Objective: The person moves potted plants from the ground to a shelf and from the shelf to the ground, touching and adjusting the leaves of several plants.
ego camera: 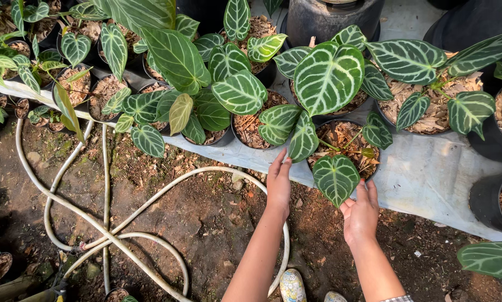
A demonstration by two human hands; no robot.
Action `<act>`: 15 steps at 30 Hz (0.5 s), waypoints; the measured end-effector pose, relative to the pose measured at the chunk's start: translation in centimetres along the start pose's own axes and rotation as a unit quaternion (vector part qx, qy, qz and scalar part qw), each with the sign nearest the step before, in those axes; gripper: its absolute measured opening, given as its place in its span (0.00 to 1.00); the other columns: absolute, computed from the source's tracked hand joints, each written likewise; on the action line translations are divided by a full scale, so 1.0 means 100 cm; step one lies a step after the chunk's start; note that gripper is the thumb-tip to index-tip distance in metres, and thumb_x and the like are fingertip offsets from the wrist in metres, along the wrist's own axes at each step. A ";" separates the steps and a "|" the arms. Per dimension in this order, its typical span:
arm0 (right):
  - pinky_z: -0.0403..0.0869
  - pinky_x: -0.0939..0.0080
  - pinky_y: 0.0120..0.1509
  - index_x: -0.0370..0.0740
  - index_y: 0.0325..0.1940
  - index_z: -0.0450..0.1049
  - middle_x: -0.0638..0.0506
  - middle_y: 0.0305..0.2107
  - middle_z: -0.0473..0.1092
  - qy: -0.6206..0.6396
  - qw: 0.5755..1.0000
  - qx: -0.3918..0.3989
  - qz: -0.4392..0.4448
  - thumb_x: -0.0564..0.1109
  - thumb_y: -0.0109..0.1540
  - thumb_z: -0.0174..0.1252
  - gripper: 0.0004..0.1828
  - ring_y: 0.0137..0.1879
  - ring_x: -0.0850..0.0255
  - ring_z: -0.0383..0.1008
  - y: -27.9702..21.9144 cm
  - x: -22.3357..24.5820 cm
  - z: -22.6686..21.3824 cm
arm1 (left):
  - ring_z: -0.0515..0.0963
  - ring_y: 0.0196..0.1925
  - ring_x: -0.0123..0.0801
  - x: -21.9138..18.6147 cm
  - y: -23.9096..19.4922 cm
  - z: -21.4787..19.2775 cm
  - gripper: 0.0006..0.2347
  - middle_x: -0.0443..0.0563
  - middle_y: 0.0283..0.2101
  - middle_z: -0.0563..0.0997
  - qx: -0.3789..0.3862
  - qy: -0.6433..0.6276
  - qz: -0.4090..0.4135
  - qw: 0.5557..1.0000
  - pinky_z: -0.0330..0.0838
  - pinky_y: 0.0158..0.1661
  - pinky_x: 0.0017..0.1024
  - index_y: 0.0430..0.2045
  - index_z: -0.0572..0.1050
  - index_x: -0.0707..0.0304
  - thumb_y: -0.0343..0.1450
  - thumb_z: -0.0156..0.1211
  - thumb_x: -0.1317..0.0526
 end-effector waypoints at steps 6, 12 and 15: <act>0.63 0.51 0.73 0.44 0.79 0.48 0.47 0.73 0.51 -0.061 0.997 -0.035 -0.026 0.56 0.72 0.38 0.32 0.69 0.49 0.66 -0.001 0.005 -0.018 | 0.63 0.74 0.36 0.017 -0.020 -0.019 0.22 0.49 0.71 0.68 -0.059 -0.072 -0.005 0.996 0.52 0.69 0.38 0.66 0.66 0.51 0.75 0.49 0.53; 0.60 0.55 0.74 0.44 0.78 0.52 0.47 0.72 0.55 -0.058 0.994 -0.051 -0.078 0.54 0.72 0.42 0.30 0.72 0.55 0.61 -0.017 0.020 -0.029 | 0.66 0.73 0.38 0.031 -0.069 -0.015 0.22 0.52 0.69 0.71 -0.084 -0.153 0.031 0.984 0.54 0.69 0.38 0.64 0.70 0.58 0.75 0.48 0.53; 0.60 0.54 0.73 0.42 0.74 0.56 0.48 0.71 0.56 -0.028 0.993 -0.045 -0.103 0.53 0.72 0.43 0.28 0.72 0.55 0.61 -0.039 0.035 -0.030 | 0.66 0.73 0.38 0.026 -0.095 -0.006 0.22 0.53 0.69 0.71 -0.066 -0.215 0.052 0.973 0.56 0.69 0.39 0.64 0.68 0.61 0.75 0.46 0.53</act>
Point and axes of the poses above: each hand's wrist, its own y-axis towards the middle knuckle, its own z-axis out of the palm, x = y × z, the point moved 5 cm from there along y, towards the middle knuckle
